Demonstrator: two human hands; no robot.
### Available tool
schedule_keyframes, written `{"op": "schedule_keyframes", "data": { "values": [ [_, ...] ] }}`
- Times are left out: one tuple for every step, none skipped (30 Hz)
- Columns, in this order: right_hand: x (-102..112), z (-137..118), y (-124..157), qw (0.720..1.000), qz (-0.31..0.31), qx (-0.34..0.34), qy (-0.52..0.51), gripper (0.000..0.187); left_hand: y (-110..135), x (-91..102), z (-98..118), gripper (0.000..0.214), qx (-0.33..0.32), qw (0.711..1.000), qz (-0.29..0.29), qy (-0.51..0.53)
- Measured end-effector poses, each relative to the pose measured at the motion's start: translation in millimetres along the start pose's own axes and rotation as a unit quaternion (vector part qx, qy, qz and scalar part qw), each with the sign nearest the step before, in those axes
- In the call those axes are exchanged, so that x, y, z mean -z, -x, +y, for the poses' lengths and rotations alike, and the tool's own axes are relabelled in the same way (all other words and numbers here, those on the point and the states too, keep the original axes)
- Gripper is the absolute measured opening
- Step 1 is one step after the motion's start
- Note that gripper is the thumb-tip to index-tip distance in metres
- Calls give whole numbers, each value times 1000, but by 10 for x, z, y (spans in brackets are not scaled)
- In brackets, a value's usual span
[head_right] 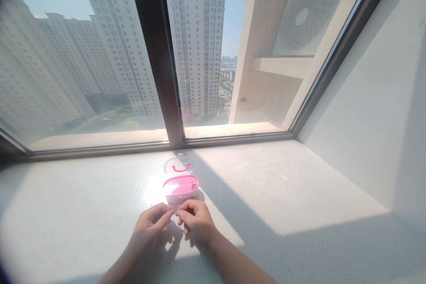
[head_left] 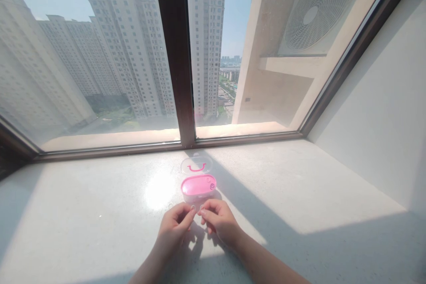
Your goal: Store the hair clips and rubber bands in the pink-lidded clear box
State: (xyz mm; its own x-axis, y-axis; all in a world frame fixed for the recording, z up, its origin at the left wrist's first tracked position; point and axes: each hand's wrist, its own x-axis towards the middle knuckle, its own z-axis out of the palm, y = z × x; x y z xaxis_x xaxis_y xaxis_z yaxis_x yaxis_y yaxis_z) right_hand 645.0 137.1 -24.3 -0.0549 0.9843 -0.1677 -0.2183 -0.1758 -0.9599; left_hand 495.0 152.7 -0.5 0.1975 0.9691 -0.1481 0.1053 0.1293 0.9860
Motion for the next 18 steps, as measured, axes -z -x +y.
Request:
{"op": "schedule_keyframes", "data": {
  "values": [
    [-1, -1, 0, 1000, 1, -1, 0, 19, -2, 2, -6, 33, -4, 1000, 4, -2],
    [-2, -2, 0, 1000, 2, 0, 0, 19, -4, 6, -12, 33, -7, 1000, 4, -6],
    [-3, -1, 0, 1000, 2, 0, 0, 20, -5, 11, -18, 32, -9, 1000, 0, -10],
    [-3, 1, 0, 1000, 2, 2, -1, 20, -6, 17, -25, 32, -10, 1000, -6, -14],
    [-3, 4, -1, 1000, 2, 3, -2, 20, -7, 24, -32, 32, -10, 1000, -11, -16],
    [-2, 8, -3, 1000, 1, 3, -2, 20, -9, 32, -39, 32, -10, 1000, -16, -17],
    [-1, 13, -5, 1000, 2, 2, -3, 20, -10, 40, -46, 32, -8, 1000, -18, -15],
    [0, 20, -7, 1000, 0, 2, -3, 19, -13, 47, -51, 33, -6, 1000, -20, -14],
    [2, 27, -10, 1000, -1, 2, -3, 19, -16, 52, -55, 33, -6, 1000, -21, -14],
    [4, 35, -14, 1000, 0, 2, -4, 19, -20, 55, -57, 33, -6, 1000, -22, -15],
    [6, 45, -17, 1000, 0, 3, -4, 19, -24, 55, -56, 33, -9, 1000, -23, -17],
    [7, 55, -20, 1000, 1, 3, -5, 19, -26, 51, -54, 34, -11, 999, -26, -18],
    [9, 65, -24, 1000, 1, 3, -6, 19, -28, 44, -50, 34, -12, 999, -26, -15],
    [9, 75, -27, 1000, 2, 2, -7, 18, -27, 33, -47, 34, -11, 1000, -24, -10],
    [10, 85, -31, 1000, 3, 2, -7, 18, -25, 22, -44, 34, -10, 1000, -18, -2],
    [9, 93, -34, 1000, 4, 2, -7, 18, -21, 9, -42, 34, -9, 1000, -9, 8],
    [9, 99, -38, 1000, 5, 2, -7, 18, -17, -2, -41, 34, -8, 1000, 1, 17],
    [8, 103, -42, 1000, 7, 2, -7, 19, -13, -11, -41, 34, -8, 1000, 11, 24]
  ]
}}
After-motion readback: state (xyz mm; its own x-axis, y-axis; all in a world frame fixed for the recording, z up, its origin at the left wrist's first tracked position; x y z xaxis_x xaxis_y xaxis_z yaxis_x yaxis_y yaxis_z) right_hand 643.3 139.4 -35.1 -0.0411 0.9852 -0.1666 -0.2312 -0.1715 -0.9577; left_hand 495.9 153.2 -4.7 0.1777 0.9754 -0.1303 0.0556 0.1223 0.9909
